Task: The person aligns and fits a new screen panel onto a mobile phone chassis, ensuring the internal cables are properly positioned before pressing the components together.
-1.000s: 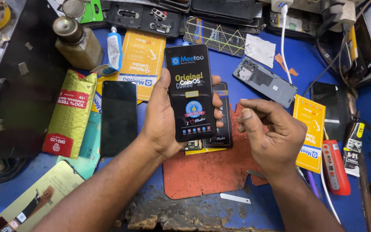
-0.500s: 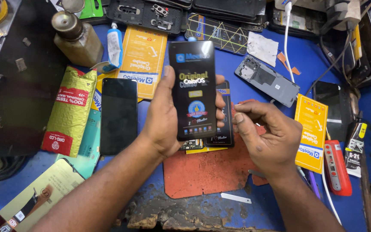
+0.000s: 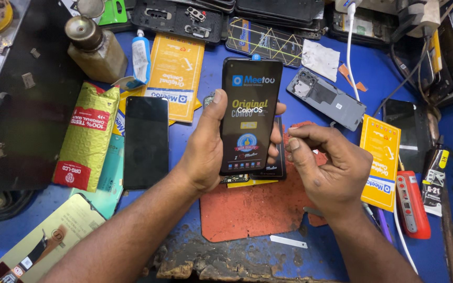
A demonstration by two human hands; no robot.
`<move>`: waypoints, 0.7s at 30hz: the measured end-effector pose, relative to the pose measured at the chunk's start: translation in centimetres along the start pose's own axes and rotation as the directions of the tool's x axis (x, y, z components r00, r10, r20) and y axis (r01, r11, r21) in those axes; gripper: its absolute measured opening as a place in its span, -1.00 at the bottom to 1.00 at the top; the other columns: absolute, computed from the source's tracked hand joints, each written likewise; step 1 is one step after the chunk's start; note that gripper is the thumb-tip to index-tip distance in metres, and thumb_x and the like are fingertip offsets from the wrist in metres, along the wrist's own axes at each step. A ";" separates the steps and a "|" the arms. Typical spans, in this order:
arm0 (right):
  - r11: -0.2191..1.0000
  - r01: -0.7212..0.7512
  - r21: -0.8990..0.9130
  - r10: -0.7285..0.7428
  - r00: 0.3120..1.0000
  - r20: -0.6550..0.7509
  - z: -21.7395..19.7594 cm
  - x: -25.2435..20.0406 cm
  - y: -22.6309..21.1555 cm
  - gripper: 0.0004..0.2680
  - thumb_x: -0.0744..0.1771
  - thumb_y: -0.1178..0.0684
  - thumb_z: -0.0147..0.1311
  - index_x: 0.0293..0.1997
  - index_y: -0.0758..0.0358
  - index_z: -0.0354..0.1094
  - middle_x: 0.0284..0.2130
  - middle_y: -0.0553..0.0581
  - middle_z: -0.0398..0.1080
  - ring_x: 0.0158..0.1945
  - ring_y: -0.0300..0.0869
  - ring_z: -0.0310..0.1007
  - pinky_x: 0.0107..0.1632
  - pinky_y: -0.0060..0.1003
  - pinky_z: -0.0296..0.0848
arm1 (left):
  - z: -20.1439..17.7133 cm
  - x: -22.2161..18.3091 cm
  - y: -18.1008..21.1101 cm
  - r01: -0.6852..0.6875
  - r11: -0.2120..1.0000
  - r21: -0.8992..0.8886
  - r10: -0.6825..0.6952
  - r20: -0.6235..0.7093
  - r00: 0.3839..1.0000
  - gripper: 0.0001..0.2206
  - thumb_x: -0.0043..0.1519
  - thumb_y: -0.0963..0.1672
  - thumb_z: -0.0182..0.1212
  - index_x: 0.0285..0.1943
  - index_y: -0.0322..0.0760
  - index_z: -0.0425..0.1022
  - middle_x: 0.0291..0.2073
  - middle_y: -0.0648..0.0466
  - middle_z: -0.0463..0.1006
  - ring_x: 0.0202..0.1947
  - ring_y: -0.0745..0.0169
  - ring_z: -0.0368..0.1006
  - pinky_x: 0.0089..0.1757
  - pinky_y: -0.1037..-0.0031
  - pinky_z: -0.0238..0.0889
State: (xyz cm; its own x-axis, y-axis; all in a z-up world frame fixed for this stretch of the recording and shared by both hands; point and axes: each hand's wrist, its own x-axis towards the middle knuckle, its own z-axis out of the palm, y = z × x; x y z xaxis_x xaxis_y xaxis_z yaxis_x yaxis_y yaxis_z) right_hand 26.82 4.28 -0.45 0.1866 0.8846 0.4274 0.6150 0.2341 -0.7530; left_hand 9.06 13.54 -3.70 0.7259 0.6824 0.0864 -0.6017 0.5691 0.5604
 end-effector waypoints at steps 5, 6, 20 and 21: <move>1.000 0.028 0.006 -0.028 1.000 -0.008 0.0 0.0 -0.1 -0.93 0.39 0.28 0.17 -0.07 0.44 0.45 -0.24 0.15 0.54 -0.25 -0.30 0.57 -0.13 -0.43 0.61 | 0.0 0.0 0.0 0.022 0.999 -0.026 -0.021 0.025 0.999 -0.22 0.44 0.22 -0.33 0.39 -0.58 0.31 -0.14 -0.10 0.57 -0.19 0.17 0.57 -0.09 0.32 0.51; 0.999 0.031 -0.008 -0.031 0.999 -0.009 0.0 0.0 -0.1 -0.93 0.38 0.28 0.18 -0.07 0.44 0.45 -0.25 0.15 0.54 -0.26 -0.30 0.57 -0.14 -0.43 0.59 | 0.0 0.0 0.0 0.020 1.000 -0.022 -0.020 0.027 0.999 -0.22 0.44 0.22 -0.33 0.39 -0.58 0.31 -0.14 -0.10 0.57 -0.19 0.17 0.57 -0.09 0.32 0.51; 0.987 0.112 -0.116 -0.117 0.993 -0.034 -0.2 0.0 -0.1 -0.93 0.37 0.29 0.21 -0.09 0.42 0.47 -0.23 0.17 0.56 -0.17 -0.24 0.60 -0.05 -0.39 0.58 | -0.4 0.1 -0.5 0.046 0.999 -0.017 -0.045 0.053 0.998 -0.21 0.44 0.22 -0.31 0.42 -0.61 0.30 -0.12 -0.11 0.58 -0.15 0.16 0.57 -0.04 0.34 0.50; 0.988 0.108 -0.112 -0.113 0.993 -0.039 -0.2 0.0 0.0 -0.93 0.37 0.29 0.22 -0.09 0.42 0.47 -0.24 0.17 0.56 -0.17 -0.24 0.60 -0.05 -0.39 0.58 | -0.4 0.0 -0.4 0.048 0.999 -0.011 -0.048 0.049 0.998 -0.21 0.44 0.22 -0.31 0.42 -0.61 0.31 -0.12 -0.11 0.58 -0.14 0.16 0.57 -0.03 0.34 0.50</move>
State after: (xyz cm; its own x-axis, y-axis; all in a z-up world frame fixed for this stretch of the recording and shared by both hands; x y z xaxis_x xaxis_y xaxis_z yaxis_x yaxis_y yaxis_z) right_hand 26.96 4.20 -0.32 0.1455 0.8361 0.5289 0.7132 0.2818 -0.6418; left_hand 9.22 13.47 -4.24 0.7692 0.6312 0.0998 -0.5697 0.6066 0.5544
